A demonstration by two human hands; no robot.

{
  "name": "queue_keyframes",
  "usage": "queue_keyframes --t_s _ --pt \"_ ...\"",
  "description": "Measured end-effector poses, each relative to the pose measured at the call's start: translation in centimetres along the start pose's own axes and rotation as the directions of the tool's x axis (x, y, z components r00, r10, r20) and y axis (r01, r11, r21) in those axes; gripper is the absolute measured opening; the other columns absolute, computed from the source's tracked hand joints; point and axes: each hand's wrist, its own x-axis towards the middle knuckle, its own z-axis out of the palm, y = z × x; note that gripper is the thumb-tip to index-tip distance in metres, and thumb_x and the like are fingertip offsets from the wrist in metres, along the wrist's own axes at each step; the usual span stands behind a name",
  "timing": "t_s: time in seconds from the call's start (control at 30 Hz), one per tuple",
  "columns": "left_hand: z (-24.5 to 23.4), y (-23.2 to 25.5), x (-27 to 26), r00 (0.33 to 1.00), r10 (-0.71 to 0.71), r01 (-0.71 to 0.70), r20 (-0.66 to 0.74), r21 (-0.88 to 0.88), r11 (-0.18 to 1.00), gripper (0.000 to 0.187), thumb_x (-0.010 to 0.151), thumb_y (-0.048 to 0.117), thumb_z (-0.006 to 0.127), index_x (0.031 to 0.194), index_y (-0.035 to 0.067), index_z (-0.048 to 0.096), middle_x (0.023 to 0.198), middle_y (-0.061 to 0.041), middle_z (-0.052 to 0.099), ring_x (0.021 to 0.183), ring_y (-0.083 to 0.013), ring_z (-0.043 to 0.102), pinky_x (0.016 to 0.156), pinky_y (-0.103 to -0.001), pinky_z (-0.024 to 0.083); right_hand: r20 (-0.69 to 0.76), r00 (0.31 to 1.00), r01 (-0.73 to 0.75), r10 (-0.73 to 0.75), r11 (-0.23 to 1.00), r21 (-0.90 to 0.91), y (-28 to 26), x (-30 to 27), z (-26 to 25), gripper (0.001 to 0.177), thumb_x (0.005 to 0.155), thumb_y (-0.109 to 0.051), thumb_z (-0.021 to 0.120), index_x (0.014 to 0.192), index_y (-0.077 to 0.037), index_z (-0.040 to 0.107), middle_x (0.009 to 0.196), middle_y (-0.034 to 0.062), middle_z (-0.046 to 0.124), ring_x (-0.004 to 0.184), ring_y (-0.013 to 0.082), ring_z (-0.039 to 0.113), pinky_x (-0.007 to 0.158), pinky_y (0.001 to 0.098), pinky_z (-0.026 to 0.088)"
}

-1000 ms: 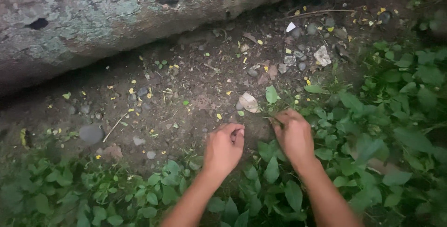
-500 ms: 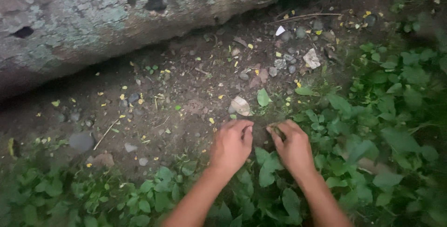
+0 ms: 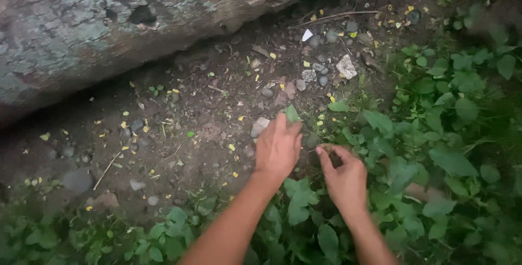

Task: Picking small weeds and green plants from the ground next to a fallen log.

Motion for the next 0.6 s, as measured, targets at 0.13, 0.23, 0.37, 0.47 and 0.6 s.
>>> queue_keyframes --t_s 0.13,0.23,0.37,0.47,0.6 --pt "0.7 0.0 0.5 1.000 -0.007 0.007 -0.010 0.022 1.000 0.018 0.085 0.015 0.071 0.100 0.006 0.073 0.100 -0.017 0.057 0.094 -0.0370 0.062 0.078 -0.050 0.051 0.007 1.000 -0.016 0.016 0.999 0.029 -0.1 0.2 -0.1 0.024 0.089 -0.027 0.075 0.104 -0.009 0.079 0.082 0.0106 0.076 0.068 0.0199 0.070 0.066 0.0329 0.055" --pt "1.7 -0.3 0.6 1.000 -0.005 0.007 -0.031 0.066 0.998 0.009 0.086 0.014 0.070 0.082 0.006 0.070 0.096 -0.016 0.058 0.093 -0.0357 0.062 0.078 -0.050 0.051 0.004 1.000 -0.011 0.011 1.000 0.007 0.0 0.3 0.0 0.023 0.089 -0.026 0.076 0.104 -0.009 0.080 0.084 0.0112 0.076 0.070 0.0202 0.069 0.068 0.0334 0.055" --pt "2.8 -0.3 0.6 0.995 0.048 -0.038 -0.093 0.103 0.994 0.008 0.084 0.009 0.065 0.077 0.005 0.065 0.094 -0.014 0.058 0.093 -0.0340 0.061 0.078 -0.049 0.051 0.001 1.000 0.002 -0.002 1.000 0.018 -0.1 0.3 0.0 0.023 0.089 -0.025 0.075 0.104 -0.008 0.079 0.087 0.0113 0.076 0.073 0.0205 0.070 0.071 0.0340 0.055" --pt "2.8 -0.2 0.7 0.997 0.046 -0.037 -0.066 0.131 0.991 0.006 0.082 0.008 0.063 0.077 0.005 0.065 0.093 -0.013 0.058 0.094 -0.0336 0.060 0.079 -0.048 0.050 -0.001 1.000 0.015 -0.015 1.000 0.019 0.3 0.3 0.1 0.022 0.089 -0.024 0.075 0.104 -0.008 0.079 0.089 0.0120 0.075 0.075 0.0224 0.071 0.072 0.0346 0.055" --pt "1.9 0.0 0.7 0.998 0.066 -0.064 -0.022 0.111 0.992 0.004 0.080 0.008 0.064 0.079 0.005 0.066 0.092 -0.014 0.057 0.094 -0.0338 0.060 0.080 -0.047 0.048 -0.035 0.994 0.108 -0.108 0.994 -0.011 0.0 0.2 -0.3 0.021 0.091 -0.022 0.074 0.103 -0.006 0.077 0.094 0.0139 0.074 0.079 0.0267 0.071 0.073 0.0361 0.055"
